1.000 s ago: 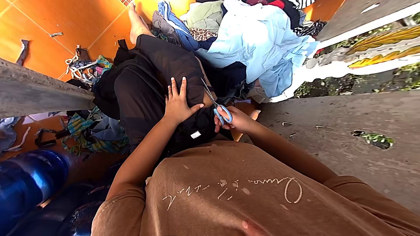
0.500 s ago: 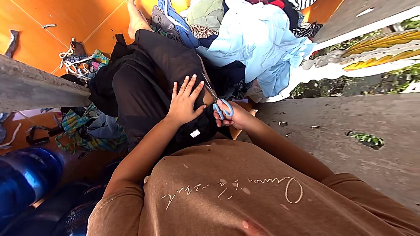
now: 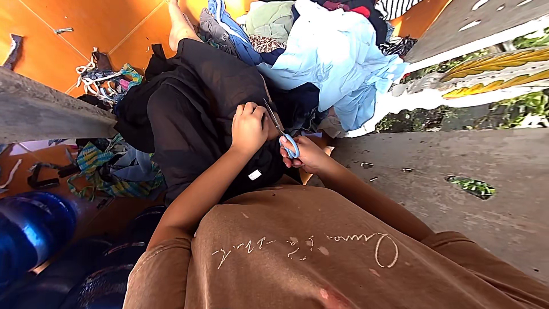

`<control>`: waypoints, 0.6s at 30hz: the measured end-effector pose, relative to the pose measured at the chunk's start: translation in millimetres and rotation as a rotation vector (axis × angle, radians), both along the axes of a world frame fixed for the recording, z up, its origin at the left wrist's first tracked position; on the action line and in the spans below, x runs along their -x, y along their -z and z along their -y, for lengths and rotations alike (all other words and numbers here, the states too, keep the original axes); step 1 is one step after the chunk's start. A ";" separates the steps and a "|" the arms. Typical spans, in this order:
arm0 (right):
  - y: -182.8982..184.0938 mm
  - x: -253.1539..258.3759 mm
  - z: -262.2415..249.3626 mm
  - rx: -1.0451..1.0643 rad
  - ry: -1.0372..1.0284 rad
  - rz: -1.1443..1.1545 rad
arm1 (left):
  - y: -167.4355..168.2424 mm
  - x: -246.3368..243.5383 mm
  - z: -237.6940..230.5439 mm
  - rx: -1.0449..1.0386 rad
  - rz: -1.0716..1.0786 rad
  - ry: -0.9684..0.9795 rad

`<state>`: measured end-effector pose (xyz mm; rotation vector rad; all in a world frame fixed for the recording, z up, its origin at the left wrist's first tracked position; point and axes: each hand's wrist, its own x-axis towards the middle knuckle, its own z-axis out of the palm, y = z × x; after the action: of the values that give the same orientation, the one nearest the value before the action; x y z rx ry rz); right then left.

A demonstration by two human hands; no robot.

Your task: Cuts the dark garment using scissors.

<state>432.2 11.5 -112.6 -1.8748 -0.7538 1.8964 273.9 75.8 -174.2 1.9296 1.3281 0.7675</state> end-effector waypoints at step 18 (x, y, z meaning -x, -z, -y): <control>3.8 2.2 -11.4 -0.028 -0.011 -0.017 | 18.0 3.6 10.6 -0.179 0.154 -0.034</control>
<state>430.1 23.0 -116.4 -1.8393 -0.7821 1.8962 270.2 65.2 -192.2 1.9444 1.2366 1.0605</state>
